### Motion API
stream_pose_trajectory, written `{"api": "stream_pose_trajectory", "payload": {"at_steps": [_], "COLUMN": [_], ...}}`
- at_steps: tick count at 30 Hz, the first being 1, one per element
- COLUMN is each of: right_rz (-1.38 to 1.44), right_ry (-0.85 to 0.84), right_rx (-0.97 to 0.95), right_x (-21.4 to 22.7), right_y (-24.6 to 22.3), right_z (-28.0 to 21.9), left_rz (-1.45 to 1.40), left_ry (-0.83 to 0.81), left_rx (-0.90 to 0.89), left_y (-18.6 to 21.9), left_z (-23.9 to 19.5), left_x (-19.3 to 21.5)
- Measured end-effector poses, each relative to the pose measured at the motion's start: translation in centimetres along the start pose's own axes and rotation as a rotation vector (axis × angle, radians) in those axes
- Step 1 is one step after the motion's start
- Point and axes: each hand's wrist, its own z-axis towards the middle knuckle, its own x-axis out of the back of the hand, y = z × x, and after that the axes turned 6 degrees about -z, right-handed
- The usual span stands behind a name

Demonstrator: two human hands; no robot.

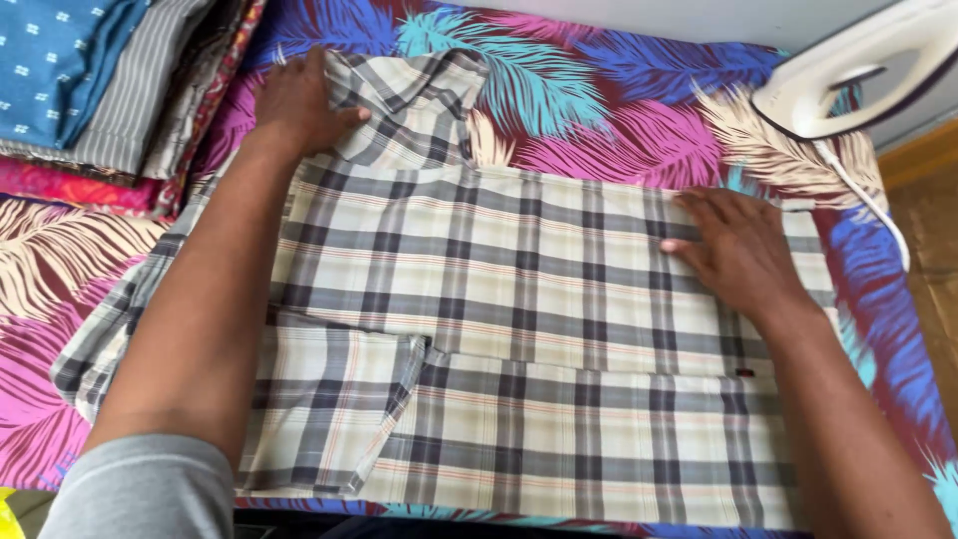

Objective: The person irons a plaid shirt on a colorful patterned surface, smoothing the fabric with an iron. They then fold the shirt neatly by hand, aligning the edges and pressing the folds to create a compact bundle.

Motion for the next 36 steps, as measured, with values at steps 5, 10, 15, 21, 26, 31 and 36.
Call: {"api": "stream_pose_trajectory", "payload": {"at_steps": [5, 10, 15, 21, 26, 31, 36], "right_rz": [0.247, 0.589, 0.552, 0.670, 0.726, 0.465, 0.323], "right_ry": [0.000, -0.097, -0.003, 0.059, -0.252, -0.452, -0.379], "right_rx": [0.165, -0.008, -0.231, -0.354, -0.114, -0.132, -0.195], "right_x": [1.2, -0.4, -4.1, -4.7, 2.3, 2.4, -0.4], "right_y": [-8.0, -14.6, -18.4, -17.5, -13.4, -4.8, 0.8], "right_z": [9.4, 20.1, 27.2, 28.2, 20.9, 11.9, 6.1], "left_rz": [-0.063, -0.177, -0.853, -0.747, -0.754, -0.931, -0.889], "left_ry": [0.041, -0.027, 0.086, 0.138, -0.105, -0.065, -0.107], "left_rx": [0.197, 0.186, -0.002, -0.100, -0.090, -0.517, -0.322], "left_y": [-0.7, -2.6, -2.3, -4.7, -4.8, -2.4, -3.6], "left_z": [2.6, 6.2, 5.3, 5.2, 2.5, -1.2, -4.8], "left_x": [-0.6, -2.1, -1.8, -2.5, -0.4, 3.7, 4.8]}}
